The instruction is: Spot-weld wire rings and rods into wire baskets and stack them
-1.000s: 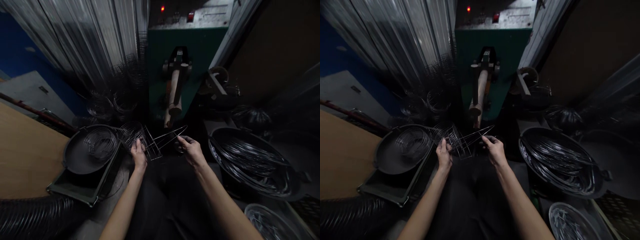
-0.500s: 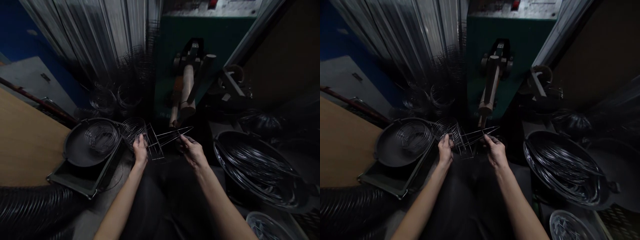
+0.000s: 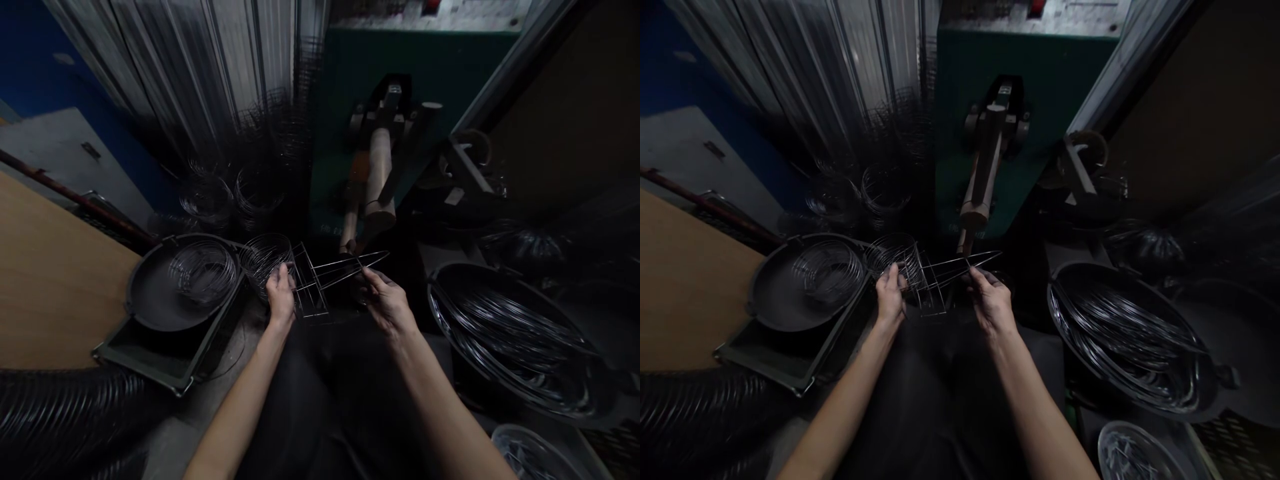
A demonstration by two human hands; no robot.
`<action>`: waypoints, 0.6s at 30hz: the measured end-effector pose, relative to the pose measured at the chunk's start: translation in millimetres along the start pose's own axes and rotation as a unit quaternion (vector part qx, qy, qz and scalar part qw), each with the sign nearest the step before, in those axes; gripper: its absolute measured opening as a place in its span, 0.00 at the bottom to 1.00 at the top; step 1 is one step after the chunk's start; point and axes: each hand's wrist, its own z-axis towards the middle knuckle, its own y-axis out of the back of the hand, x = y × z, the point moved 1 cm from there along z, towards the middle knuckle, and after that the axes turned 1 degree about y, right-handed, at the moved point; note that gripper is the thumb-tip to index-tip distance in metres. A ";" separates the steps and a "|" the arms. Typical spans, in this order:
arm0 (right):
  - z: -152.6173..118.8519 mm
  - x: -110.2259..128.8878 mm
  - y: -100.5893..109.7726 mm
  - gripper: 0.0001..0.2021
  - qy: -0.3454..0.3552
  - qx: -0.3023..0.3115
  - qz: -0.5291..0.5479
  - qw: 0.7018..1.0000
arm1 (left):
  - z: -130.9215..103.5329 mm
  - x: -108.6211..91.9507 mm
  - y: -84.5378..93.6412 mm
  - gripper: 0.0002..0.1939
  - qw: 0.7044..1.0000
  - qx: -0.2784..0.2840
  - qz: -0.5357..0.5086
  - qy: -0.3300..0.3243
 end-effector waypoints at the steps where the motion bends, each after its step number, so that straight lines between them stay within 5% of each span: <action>1: 0.6 -0.5 -0.1 0.17 0.004 0.003 -0.001 1.000 | 0.1 -0.5 -0.3 0.21 1.000 0.001 0.001 0.001; 14: -5.1 4.2 -17.2 0.07 -0.017 -0.048 0.052 0.997 | 3.5 -13.2 -2.2 0.22 1.000 0.016 -0.009 0.014; 18: -9.2 2.6 -6.5 0.07 -0.026 -0.054 0.060 0.996 | 2.8 -15.1 -7.0 0.20 0.999 0.016 -0.025 0.017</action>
